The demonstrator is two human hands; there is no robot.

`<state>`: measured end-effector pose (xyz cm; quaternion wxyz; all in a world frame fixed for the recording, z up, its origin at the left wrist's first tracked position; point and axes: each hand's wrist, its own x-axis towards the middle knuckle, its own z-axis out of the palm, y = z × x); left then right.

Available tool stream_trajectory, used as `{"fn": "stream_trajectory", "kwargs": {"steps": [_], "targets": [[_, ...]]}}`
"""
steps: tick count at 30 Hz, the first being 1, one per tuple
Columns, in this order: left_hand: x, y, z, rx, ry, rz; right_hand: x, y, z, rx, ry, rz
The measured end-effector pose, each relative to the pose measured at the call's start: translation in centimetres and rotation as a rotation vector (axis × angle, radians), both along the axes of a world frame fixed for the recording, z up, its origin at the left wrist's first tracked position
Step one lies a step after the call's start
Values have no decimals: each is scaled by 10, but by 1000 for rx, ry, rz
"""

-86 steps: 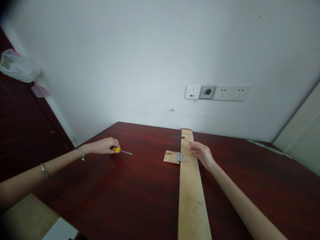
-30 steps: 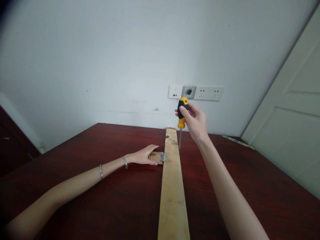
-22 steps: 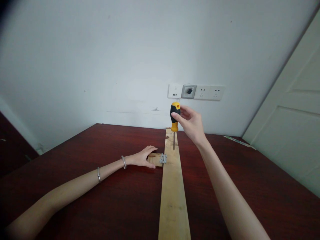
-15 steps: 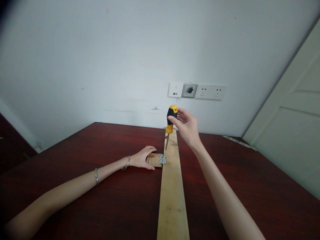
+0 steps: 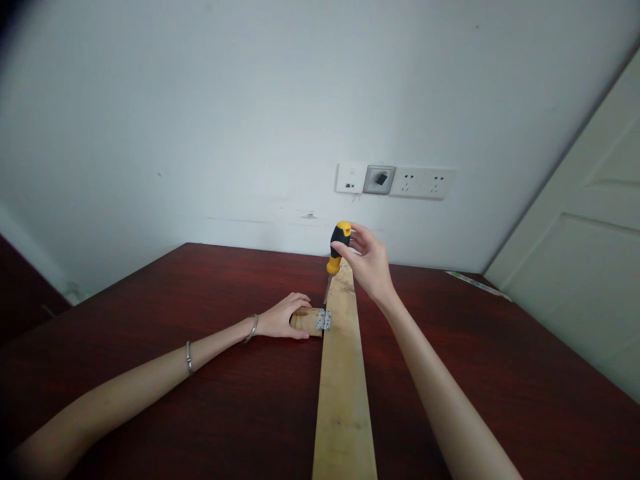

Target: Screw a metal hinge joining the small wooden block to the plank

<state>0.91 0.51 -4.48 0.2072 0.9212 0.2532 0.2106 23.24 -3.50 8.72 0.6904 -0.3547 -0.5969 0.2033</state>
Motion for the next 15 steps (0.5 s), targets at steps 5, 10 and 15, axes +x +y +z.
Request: {"fn": "stream_trajectory", "kwargs": {"steps": [5, 10, 15], "targets": [[-1, 2, -1, -15, -45, -13, -1, -2, -1, -9, -3, -3], [-1, 2, 0, -24, -53, -23, -5, -2, -6, -22, -43, -2], [-1, 2, -1, -42, -74, -18, -7, 0, -11, -28, -64, 17]]}}
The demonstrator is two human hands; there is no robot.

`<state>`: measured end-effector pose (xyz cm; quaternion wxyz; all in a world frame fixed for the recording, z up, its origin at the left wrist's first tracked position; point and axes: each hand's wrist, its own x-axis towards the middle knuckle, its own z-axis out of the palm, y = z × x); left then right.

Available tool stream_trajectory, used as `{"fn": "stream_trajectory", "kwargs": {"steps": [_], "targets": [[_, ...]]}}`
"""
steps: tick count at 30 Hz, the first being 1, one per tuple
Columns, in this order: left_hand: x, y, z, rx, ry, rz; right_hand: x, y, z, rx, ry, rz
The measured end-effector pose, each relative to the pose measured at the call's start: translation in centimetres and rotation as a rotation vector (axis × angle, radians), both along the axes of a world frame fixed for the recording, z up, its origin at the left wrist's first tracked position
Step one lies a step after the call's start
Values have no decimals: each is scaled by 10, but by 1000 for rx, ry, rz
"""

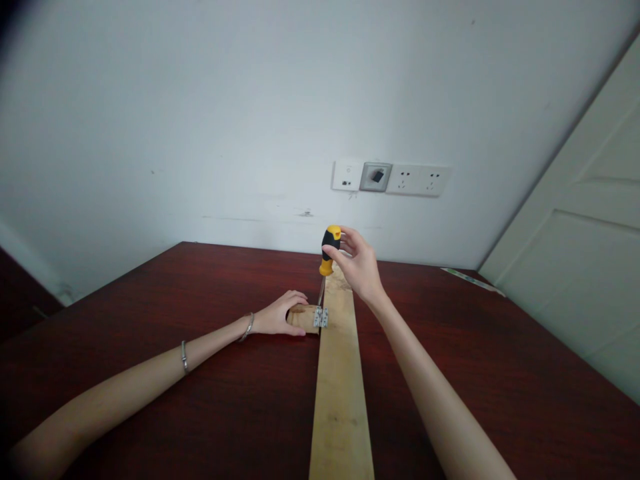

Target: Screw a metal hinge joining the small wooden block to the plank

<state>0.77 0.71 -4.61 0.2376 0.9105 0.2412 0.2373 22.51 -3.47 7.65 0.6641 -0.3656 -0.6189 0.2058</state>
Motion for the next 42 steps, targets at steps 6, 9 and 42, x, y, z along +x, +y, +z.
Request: {"fn": "stream_trajectory", "kwargs": {"steps": [6, 9, 42], "targets": [[0, 0, -1, 26, -11, -1, 0, 3, -3, 23, -8, -8], [0, 0, -1, 37, -14, -1, 0, 4, -4, 42, -13, -11], [1, -1, 0, 31, 15, 7, 0, 4, -4, 55, -32, -5]]}}
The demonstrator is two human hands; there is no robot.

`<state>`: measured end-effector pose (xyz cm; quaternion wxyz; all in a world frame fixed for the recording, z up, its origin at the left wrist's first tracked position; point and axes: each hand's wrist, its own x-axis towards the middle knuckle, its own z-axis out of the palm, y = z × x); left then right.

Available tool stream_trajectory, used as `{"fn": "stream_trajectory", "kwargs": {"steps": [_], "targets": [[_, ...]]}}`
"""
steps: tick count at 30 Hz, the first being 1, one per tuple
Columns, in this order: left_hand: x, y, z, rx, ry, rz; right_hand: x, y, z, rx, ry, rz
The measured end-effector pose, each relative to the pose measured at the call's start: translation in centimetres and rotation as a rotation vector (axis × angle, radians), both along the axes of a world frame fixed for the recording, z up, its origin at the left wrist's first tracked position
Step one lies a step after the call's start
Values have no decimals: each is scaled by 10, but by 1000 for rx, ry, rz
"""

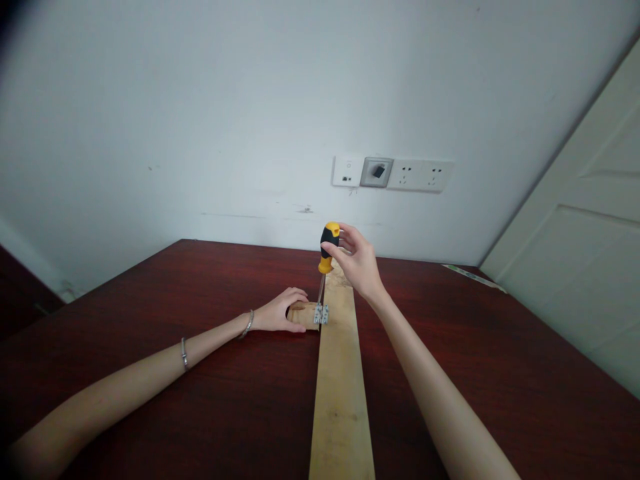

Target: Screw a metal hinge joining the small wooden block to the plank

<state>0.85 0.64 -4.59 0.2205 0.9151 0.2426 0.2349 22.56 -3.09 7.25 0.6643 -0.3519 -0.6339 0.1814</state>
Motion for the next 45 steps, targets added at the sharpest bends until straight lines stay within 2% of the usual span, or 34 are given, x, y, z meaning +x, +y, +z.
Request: {"fn": "stream_trajectory", "kwargs": {"steps": [10, 30, 45], "targets": [[1, -2, 4, -8, -2, -6, -1, 0, -2, -6, -17, 20], [0, 0, 0, -1, -20, -19, 1, 1, -3, -5, -31, -7], [0, -2, 3, -37, -13, -5, 1, 2, -3, -13, -14, -40]]}}
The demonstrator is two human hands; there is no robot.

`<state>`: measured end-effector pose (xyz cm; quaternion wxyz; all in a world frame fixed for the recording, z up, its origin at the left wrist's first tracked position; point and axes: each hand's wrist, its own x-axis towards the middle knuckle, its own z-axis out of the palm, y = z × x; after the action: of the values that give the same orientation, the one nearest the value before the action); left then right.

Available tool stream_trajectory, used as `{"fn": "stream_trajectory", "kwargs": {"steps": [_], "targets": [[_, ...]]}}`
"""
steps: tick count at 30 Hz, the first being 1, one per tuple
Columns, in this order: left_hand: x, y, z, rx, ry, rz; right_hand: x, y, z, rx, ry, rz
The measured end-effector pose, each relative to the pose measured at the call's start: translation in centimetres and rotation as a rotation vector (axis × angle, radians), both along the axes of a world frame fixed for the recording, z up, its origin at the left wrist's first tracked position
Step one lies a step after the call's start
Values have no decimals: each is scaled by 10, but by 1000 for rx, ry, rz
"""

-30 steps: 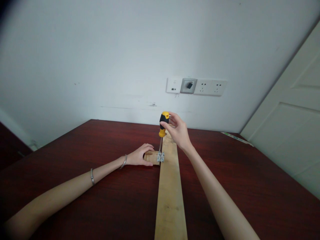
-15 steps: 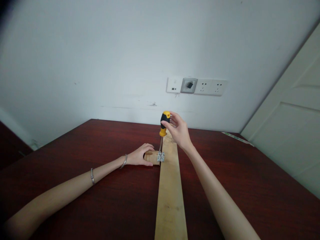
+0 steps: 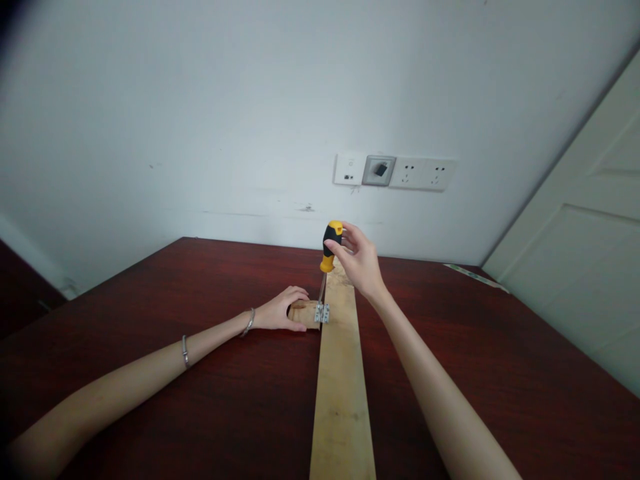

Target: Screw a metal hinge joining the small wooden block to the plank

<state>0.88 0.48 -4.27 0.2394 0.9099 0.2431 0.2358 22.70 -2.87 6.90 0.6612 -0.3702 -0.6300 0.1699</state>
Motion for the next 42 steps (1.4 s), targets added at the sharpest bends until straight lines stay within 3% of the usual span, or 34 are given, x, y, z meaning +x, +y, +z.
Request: {"fn": "stream_trajectory", "kwargs": {"steps": [42], "targets": [[0, -1, -1, 32, 16, 6, -1, -1, 0, 24, -36, -17]]}}
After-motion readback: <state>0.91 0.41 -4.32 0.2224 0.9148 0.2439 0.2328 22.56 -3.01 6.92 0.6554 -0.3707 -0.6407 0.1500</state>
